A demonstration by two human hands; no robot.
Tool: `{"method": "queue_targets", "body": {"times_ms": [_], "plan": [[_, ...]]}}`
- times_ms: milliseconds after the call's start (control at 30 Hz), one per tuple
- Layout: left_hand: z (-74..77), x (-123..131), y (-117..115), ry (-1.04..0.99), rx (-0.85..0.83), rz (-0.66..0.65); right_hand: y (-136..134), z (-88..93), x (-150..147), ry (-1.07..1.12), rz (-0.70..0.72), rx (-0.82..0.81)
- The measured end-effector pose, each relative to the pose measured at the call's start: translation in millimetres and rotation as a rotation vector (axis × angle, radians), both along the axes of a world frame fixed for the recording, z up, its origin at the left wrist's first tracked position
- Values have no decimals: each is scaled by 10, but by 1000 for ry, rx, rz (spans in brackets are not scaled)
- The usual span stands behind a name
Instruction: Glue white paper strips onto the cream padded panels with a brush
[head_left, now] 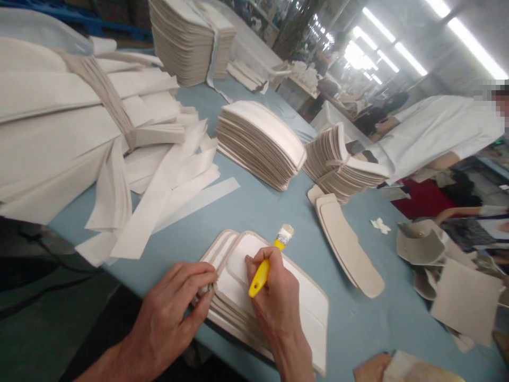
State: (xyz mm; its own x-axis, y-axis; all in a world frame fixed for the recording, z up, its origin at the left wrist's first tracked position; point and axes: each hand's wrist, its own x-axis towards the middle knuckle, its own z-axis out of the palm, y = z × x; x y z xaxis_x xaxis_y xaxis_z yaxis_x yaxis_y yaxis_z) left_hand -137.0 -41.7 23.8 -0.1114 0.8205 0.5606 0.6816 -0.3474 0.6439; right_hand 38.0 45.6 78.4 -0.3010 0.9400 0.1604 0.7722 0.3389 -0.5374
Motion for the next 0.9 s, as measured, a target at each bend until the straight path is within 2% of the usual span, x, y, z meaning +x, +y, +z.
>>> {"method": "queue_targets", "body": {"times_ms": [133, 467, 900], "plan": [[1, 9, 7, 11, -5, 5, 2, 20, -20, -37, 8, 31], [15, -7, 32, 99, 19, 1, 39, 30, -11, 109, 15, -97], [3, -16, 6, 100, -30, -26, 99, 43, -15, 90, -4, -211]]}}
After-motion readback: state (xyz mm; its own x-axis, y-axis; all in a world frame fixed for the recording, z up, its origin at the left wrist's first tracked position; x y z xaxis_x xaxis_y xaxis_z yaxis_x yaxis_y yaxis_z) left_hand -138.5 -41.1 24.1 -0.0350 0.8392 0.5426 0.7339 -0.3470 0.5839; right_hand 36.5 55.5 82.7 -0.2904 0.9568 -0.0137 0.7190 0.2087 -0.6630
